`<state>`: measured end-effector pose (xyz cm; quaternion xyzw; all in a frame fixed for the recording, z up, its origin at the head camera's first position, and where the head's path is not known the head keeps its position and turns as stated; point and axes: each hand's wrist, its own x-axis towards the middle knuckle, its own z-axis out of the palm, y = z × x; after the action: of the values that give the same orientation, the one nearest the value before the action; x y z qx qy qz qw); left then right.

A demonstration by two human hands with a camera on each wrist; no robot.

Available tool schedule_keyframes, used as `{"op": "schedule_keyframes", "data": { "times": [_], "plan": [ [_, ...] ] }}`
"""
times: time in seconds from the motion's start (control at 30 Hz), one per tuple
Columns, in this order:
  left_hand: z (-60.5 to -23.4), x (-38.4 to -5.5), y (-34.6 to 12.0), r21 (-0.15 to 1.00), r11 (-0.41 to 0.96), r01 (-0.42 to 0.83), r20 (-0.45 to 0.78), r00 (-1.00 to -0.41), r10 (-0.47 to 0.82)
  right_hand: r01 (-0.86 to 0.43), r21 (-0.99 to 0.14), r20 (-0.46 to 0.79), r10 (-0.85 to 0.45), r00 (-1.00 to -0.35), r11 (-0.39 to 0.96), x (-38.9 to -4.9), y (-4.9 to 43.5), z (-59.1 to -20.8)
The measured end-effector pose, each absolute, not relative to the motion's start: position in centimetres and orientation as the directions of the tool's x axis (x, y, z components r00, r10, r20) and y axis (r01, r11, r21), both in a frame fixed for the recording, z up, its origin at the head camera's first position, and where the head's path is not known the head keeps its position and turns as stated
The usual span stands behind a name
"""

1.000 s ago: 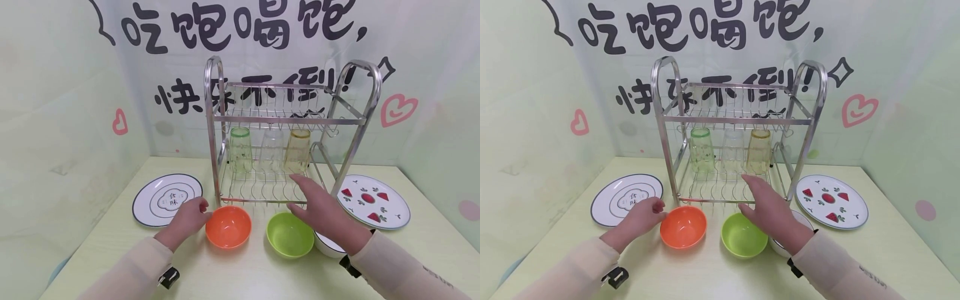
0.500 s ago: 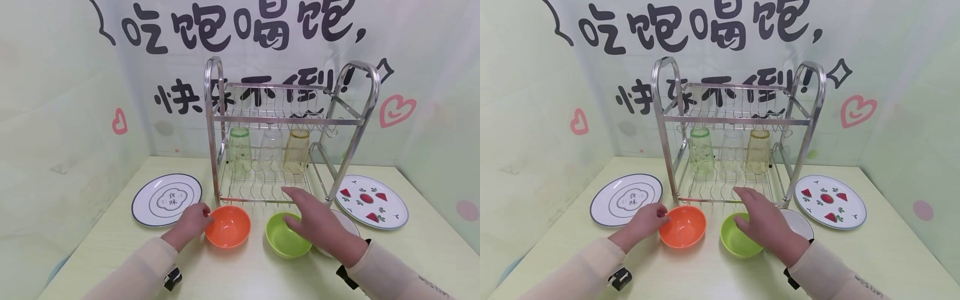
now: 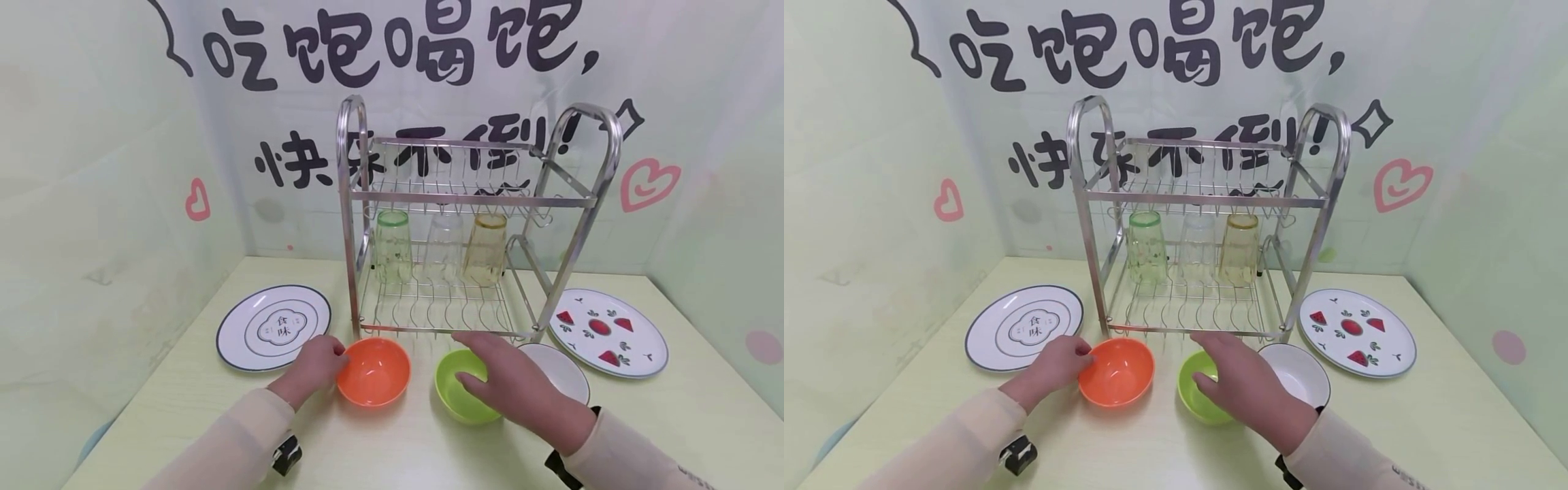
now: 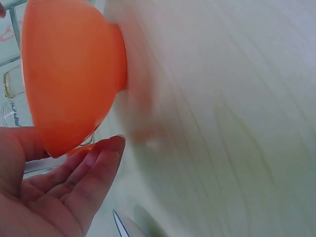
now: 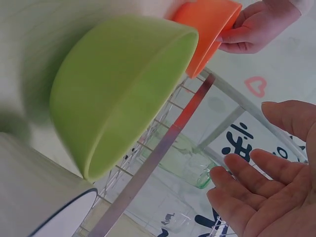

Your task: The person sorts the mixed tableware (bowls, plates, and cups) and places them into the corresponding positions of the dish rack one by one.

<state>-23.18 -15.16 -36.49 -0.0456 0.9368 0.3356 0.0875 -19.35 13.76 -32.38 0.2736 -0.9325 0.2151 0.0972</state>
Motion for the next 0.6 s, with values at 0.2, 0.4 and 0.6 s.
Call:
{"op": "schedule_keyframes", "data": {
  "times": [0.2,0.4,0.6],
  "plan": [
    [-36.48,-22.98,-15.04,0.635,0.761,-0.13,-0.18,-0.983,-0.018,-0.561,-0.347,0.309,-0.472,-0.825,0.752,-19.14,13.52,-32.75],
    [-36.98,-23.04,-15.16,0.659,0.74,-0.137,-0.168,-0.985,-0.033,-0.538,-0.382,0.269,-0.466,-0.843,0.752,-18.88,13.2,-32.92],
    [-36.76,-22.85,-14.95,0.672,0.728,-0.132,-0.158,-0.987,-0.033,-0.538,-0.385,0.258,-0.472,-0.843,0.749,-18.77,12.96,-33.19]
  ]
}}
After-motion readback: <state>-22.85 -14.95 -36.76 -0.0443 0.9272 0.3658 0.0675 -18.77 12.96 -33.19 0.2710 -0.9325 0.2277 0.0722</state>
